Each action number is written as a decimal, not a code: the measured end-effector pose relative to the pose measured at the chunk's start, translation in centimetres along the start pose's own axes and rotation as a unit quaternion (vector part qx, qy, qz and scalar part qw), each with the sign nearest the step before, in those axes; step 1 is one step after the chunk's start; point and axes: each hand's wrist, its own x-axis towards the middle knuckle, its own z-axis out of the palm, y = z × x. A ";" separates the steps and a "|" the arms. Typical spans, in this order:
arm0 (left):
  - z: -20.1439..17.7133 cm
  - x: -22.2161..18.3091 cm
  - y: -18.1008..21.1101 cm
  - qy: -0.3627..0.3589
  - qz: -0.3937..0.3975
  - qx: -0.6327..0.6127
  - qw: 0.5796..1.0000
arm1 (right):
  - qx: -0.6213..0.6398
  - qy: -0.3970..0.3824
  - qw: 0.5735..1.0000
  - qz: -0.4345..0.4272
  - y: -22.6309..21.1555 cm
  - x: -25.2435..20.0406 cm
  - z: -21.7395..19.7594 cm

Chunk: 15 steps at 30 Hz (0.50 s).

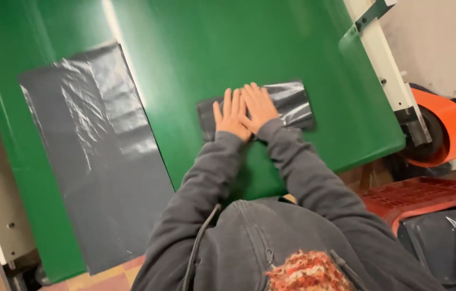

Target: Folding black plastic bags from a conveyor belt and placing them into a crate.

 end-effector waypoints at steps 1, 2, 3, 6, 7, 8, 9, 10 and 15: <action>-2.7 -0.1 -0.7 -0.098 -0.021 -0.048 0.994 | -0.086 -0.138 0.985 0.063 -1.2 1.0 -3.2; -5.4 -0.3 -1.5 -0.195 -0.044 -0.094 0.975 | -0.168 -0.272 0.940 0.123 -2.5 1.9 -6.4; -7.3 -1.7 -2.4 -0.203 -0.047 -0.093 0.974 | -0.161 -0.277 0.939 0.123 -0.1 -0.3 -5.6; -10.4 -3.4 -5.5 -0.184 0.033 -0.136 0.973 | -0.194 -0.041 0.976 0.093 5.9 -3.7 -4.7; -9.8 -4.5 -6.2 -0.156 0.082 -0.089 0.980 | -0.224 -0.020 0.970 0.096 6.3 -4.3 -4.9; -9.2 -5.7 -7.0 -0.128 0.130 -0.041 0.982 | -0.254 0.002 0.962 0.098 6.8 -4.9 -4.8; -7.3 -6.6 -7.8 -0.130 0.127 -0.043 0.983 | -0.253 -0.002 0.963 0.097 2.5 -3.8 -5.9; -5.2 -7.5 -8.7 -0.117 0.216 0.002 0.969 | -0.152 -0.075 0.983 0.069 -1.8 -2.6 -6.9; -9.5 -3.9 -4.8 -0.190 0.301 -0.083 0.931 | 0.027 -0.146 0.987 -0.055 -6.4 -7.7 -2.3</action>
